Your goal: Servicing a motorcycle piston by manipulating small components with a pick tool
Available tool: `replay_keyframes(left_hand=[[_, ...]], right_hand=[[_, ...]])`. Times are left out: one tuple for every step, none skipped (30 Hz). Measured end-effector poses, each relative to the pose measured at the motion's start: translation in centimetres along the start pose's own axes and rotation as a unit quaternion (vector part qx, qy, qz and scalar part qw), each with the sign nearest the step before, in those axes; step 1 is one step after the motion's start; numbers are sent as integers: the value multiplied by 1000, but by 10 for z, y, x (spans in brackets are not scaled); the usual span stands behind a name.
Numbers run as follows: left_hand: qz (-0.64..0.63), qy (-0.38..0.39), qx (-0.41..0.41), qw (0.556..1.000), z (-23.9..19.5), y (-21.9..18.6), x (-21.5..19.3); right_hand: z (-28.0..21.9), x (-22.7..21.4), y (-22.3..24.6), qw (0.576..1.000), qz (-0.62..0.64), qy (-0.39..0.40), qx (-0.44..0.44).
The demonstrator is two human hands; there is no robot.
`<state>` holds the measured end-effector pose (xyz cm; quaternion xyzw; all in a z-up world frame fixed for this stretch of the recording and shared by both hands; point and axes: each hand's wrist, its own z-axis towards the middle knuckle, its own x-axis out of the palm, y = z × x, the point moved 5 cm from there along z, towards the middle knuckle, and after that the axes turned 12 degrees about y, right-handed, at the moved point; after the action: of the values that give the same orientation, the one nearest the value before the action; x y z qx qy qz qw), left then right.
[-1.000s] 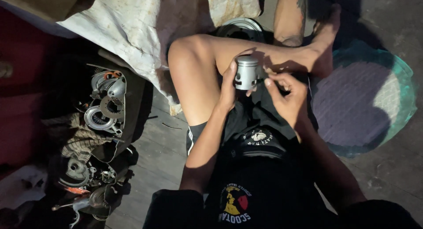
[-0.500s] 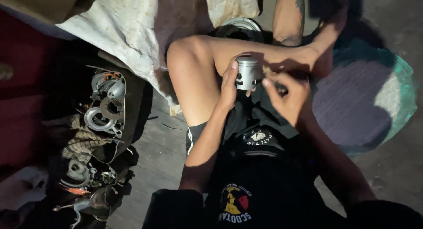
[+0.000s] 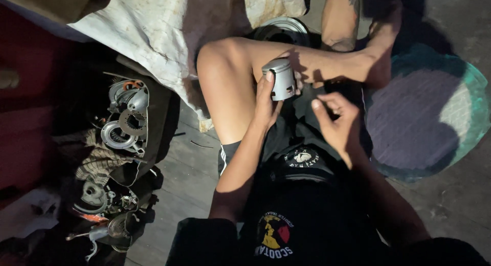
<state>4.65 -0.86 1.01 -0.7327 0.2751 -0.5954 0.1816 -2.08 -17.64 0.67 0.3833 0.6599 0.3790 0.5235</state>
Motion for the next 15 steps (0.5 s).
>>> replay_keyframes(left_hand=[[-1,1,-1,1000,1,-7,8],[-29,18,-1,999,2,-14,17],[-57,34,1,998,1,-21,25],[-57,32,2,998,0,-19,24],[-48,27,14,998,0,-20,22],[-39,21,27,999,-1,-20,19],[-38,20,28,999,0,-16,13],[-15,11,39,999,1,-13,7],[7,3,49,999,3,-9,1],[7,3,50,999,4,-4,-3],[14,-5,60,998,5,1,-8],[22,-14,69,997,6,6,-13],[22,-14,68,997,7,10,-18],[30,-17,73,997,8,12,-23],[39,-19,78,996,9,15,-28]], right_hand=[[-1,8,-8,1000,-1,-1,1],[-2,17,-15,1000,18,4,-2],[-3,28,-23,999,38,11,-5],[-2,30,-19,999,38,13,-5],[-1,33,-15,999,47,11,1],[0,36,-12,998,57,9,7],[3,37,-15,998,58,10,7],[6,38,-18,998,54,11,2],[9,37,-21,999,49,10,-3],[8,37,-17,999,49,10,-4],[7,35,-14,999,38,1,-2],[6,34,-10,1000,27,-9,1],[3,38,-12,1000,27,-9,2],[0,42,-14,1000,8,-13,-3],[-4,46,-15,1000,-12,-17,-8]])
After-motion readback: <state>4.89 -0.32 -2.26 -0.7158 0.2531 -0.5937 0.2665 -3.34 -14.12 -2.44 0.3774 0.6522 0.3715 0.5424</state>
